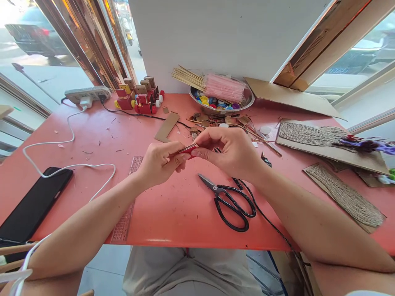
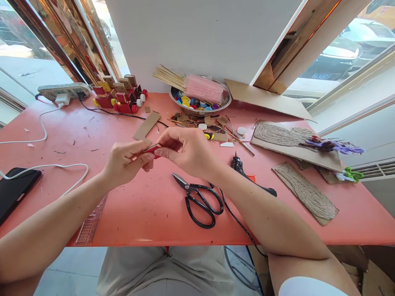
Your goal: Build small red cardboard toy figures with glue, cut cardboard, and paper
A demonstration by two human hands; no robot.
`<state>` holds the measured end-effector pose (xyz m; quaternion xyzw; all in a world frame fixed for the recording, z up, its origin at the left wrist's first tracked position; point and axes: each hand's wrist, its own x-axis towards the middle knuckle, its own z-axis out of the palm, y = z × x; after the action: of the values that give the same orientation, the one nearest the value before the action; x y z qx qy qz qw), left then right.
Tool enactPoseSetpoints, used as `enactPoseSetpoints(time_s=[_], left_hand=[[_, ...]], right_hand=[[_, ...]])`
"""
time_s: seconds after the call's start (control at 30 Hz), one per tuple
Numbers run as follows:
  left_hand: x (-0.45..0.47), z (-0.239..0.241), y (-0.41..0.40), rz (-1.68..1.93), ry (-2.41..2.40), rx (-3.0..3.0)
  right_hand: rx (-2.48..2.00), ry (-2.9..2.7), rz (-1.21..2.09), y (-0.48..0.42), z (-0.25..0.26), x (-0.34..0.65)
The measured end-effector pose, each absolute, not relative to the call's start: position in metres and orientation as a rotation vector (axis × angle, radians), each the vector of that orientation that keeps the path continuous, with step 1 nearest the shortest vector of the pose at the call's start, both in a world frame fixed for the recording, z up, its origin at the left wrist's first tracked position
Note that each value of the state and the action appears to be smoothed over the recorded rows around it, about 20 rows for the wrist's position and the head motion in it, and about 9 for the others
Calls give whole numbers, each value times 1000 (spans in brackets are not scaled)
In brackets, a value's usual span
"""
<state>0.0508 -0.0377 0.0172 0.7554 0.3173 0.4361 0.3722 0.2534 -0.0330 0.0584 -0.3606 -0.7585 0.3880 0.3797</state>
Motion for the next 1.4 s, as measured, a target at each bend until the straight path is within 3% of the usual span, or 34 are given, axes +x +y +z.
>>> enactPoseSetpoints(time_s=[0.33,0.77,0.97,1.17,1.4], left_hand=[[46,21,-29,943,875,2159],[55,29,-45,1072,725,1986],[58,26,-47,1008,723,1888],[58,25,-46,832,598,1589],[62,28,-50,986,701,1520]], right_hand=[[-871,-2178,690,-37,57,255],[-539,-2418,290,-34,49,259],[-548,-2380,500,-34,54,256],[-647,-2158,1018,-39,54,250],[-655,-1939,1220,-36,45,244]])
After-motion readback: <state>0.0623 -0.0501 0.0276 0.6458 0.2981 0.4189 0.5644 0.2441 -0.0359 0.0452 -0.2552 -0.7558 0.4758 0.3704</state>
